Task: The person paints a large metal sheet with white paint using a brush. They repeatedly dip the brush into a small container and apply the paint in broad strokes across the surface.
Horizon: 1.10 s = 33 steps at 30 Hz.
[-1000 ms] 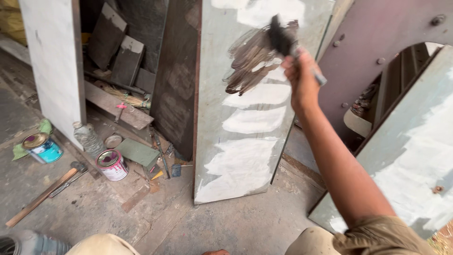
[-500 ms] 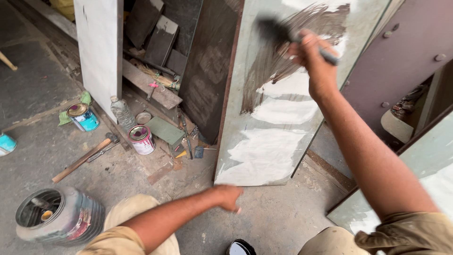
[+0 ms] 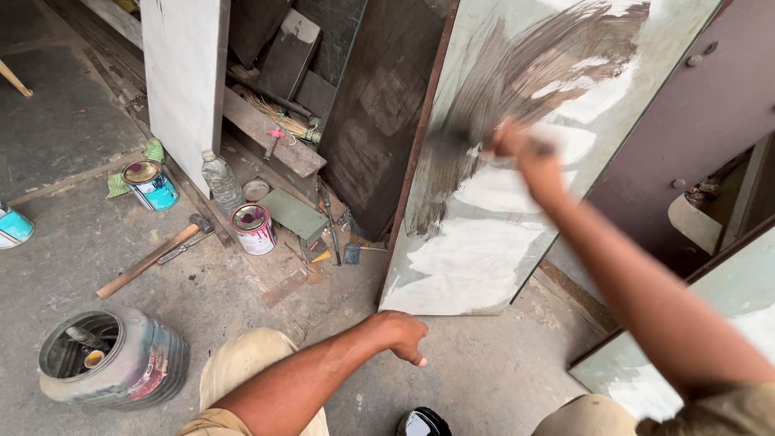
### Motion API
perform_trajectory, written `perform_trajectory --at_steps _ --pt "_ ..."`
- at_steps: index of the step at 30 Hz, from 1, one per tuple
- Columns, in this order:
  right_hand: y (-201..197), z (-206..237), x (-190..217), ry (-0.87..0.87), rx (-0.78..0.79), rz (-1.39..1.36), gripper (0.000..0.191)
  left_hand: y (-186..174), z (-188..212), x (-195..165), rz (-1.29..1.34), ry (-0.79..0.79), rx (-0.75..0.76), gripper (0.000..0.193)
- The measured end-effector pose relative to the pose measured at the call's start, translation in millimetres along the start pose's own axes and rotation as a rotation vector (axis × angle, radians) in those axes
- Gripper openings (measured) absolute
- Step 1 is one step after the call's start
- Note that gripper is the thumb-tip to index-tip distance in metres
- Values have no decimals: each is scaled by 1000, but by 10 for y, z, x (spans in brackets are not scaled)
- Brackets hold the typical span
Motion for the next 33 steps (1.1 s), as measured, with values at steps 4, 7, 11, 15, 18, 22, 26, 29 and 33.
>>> perform_trajectory --at_steps 4,7,11,15,18,22,26,29,33 --pt "-530 -654 634 -162 -297 -384 36 -84 46 -124 -16 -54 46 75" --pt "-358 -358 576 -101 -336 -190 34 -149 96 -190 -64 -90 57 73" --pt "335 655 90 -31 140 70 26 -98 96 -195 -61 -56 55 78" --pt "274 597 -65 9 104 114 24 -19 25 -172 -70 26 35 82" --pt "-168 -114 426 -106 -93 -177 33 -27 4 -200 -48 72 45 84" --pt "-531 -750 1063 -161 -329 -639 43 -144 32 -247 -77 88 49 83" --pt "-237 -514 1107 -129 -236 -517 47 -266 110 -225 -17 14 41 80" --pt "-181 -406 954 -48 -121 -378 45 -274 175 -238 -13 47 18 80" --pt "-654 -615 960 -147 -522 -638 34 -234 208 -234 -39 56 20 81"
Point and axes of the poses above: each hand's wrist, its own z-axis away from the middle knuckle, its own y-axis out of the palm, x = y × z, the point moved 6 cm from there along -z, towards the middle knuckle, and after that the axes turned 9 degrees about -x, right-handed, at the moved point
